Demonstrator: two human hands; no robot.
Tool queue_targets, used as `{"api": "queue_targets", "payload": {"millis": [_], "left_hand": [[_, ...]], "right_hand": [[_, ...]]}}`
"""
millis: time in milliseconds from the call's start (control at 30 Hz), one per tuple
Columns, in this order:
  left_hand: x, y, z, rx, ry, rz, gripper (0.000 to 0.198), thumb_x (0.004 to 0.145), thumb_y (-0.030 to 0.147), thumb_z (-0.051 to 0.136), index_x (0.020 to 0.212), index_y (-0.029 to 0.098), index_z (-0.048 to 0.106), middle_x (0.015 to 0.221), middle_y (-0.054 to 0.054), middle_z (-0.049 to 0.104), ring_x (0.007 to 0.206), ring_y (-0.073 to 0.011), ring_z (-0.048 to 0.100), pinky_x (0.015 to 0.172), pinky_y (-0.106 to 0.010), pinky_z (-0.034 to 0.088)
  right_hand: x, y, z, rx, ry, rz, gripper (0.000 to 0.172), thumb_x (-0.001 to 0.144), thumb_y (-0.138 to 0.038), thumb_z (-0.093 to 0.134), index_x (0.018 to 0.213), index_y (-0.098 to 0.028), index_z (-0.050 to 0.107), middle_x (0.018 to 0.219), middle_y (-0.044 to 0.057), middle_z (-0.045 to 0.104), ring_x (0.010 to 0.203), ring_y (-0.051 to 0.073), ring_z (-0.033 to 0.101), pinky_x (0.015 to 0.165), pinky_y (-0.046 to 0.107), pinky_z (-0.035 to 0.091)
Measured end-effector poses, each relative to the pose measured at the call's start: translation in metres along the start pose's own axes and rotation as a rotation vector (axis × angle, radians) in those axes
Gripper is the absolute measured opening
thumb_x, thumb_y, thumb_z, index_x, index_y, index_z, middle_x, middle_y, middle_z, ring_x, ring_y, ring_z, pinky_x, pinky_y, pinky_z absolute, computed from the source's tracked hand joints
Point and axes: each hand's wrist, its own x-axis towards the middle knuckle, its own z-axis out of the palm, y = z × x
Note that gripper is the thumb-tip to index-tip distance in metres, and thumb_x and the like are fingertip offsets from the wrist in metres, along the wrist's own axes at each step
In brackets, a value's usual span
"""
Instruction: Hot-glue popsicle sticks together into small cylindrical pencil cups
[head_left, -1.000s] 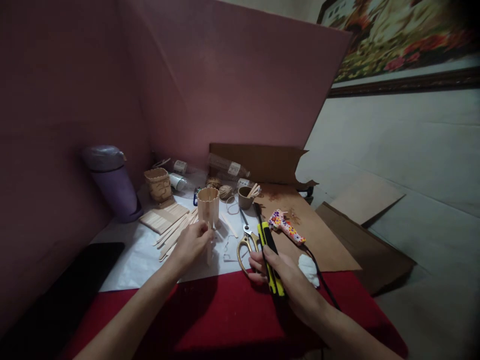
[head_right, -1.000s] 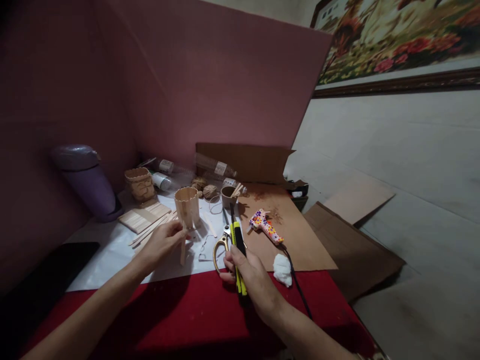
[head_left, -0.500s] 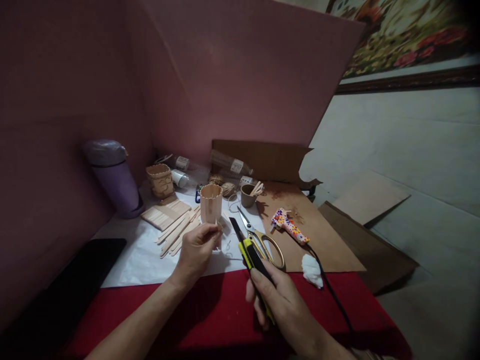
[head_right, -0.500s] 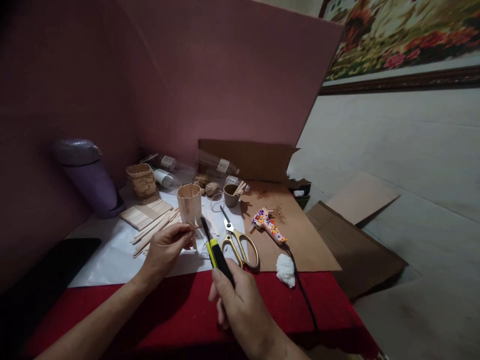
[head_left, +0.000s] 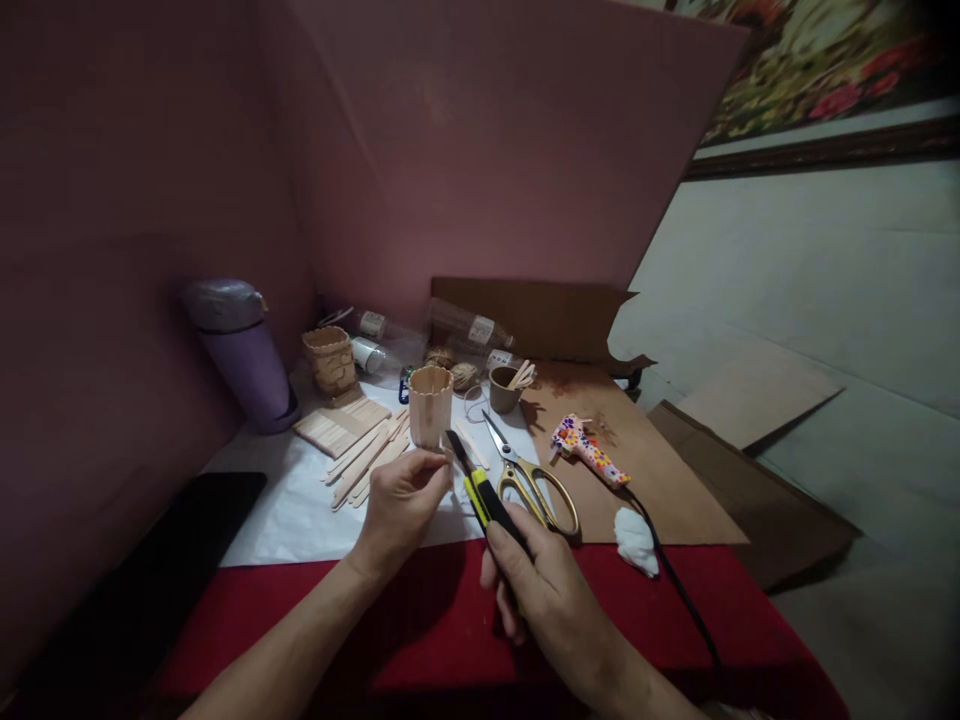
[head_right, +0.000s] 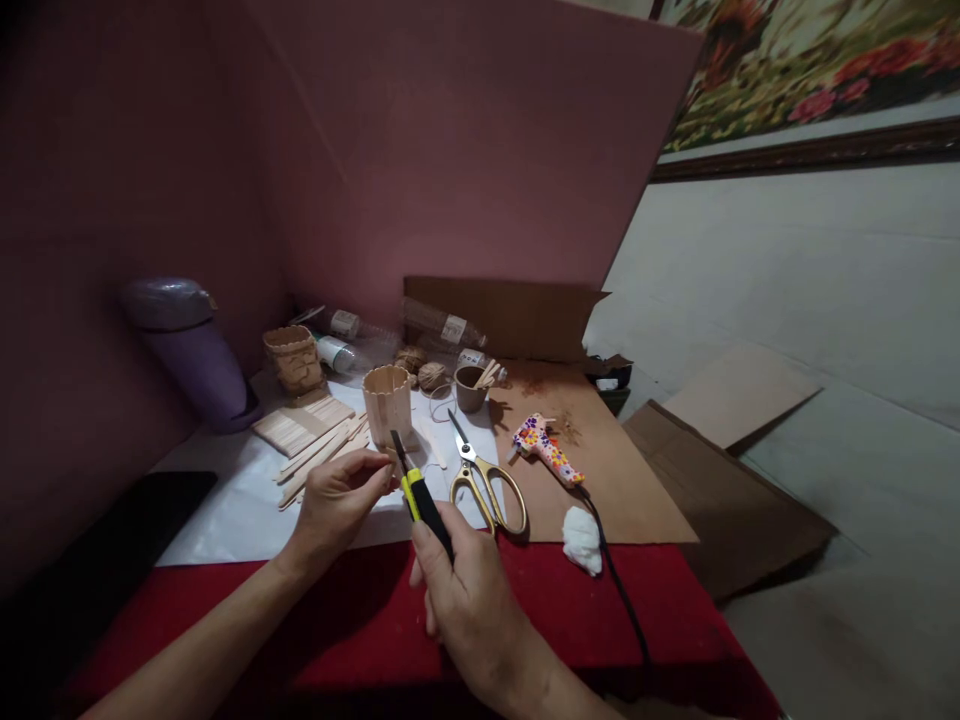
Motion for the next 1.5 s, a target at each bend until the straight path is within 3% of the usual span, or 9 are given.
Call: {"api": "queue_targets", "payload": {"millis": [633, 1267, 1500], "left_hand": [[0.002, -0.001, 0.001, -0.003, 0.002, 0.04, 0.012, 0.082, 0.026, 0.066, 0.082, 0.017, 0.075, 0.073, -0.004, 0.074, 0.064, -0.0174, 0.071, 0.062, -0.026, 0.059], [0.003, -0.001, 0.002, 0.005, 0.018, 0.052, 0.011, 0.079, 0.025, 0.068, 0.08, 0.018, 0.075, 0.073, -0.005, 0.075, 0.062, -0.0177, 0.07, 0.06, -0.027, 0.058], [0.003, 0.0, 0.001, 0.02, 0.01, 0.065, 0.012, 0.08, 0.027, 0.067, 0.081, 0.017, 0.075, 0.071, -0.005, 0.074, 0.062, -0.0174, 0.07, 0.061, -0.027, 0.059]], "right_hand": [[0.004, -0.004, -0.005, -0.079, 0.025, -0.064, 0.039, 0.098, -0.055, 0.041, 0.087, -0.019, 0.051, 0.063, -0.006, 0.054, 0.038, 0.004, 0.045, 0.039, 0.016, 0.035], [0.004, -0.008, -0.009, -0.124, -0.008, -0.056, 0.037, 0.099, -0.053, 0.039, 0.095, -0.02, 0.053, 0.054, -0.008, 0.047, 0.039, 0.008, 0.046, 0.039, 0.019, 0.034], [0.005, -0.014, -0.008, -0.234, 0.02, -0.093, 0.035, 0.101, -0.046, 0.035, 0.081, -0.021, 0.049, 0.06, -0.004, 0.051, 0.048, 0.009, 0.047, 0.048, 0.022, 0.038]]}}
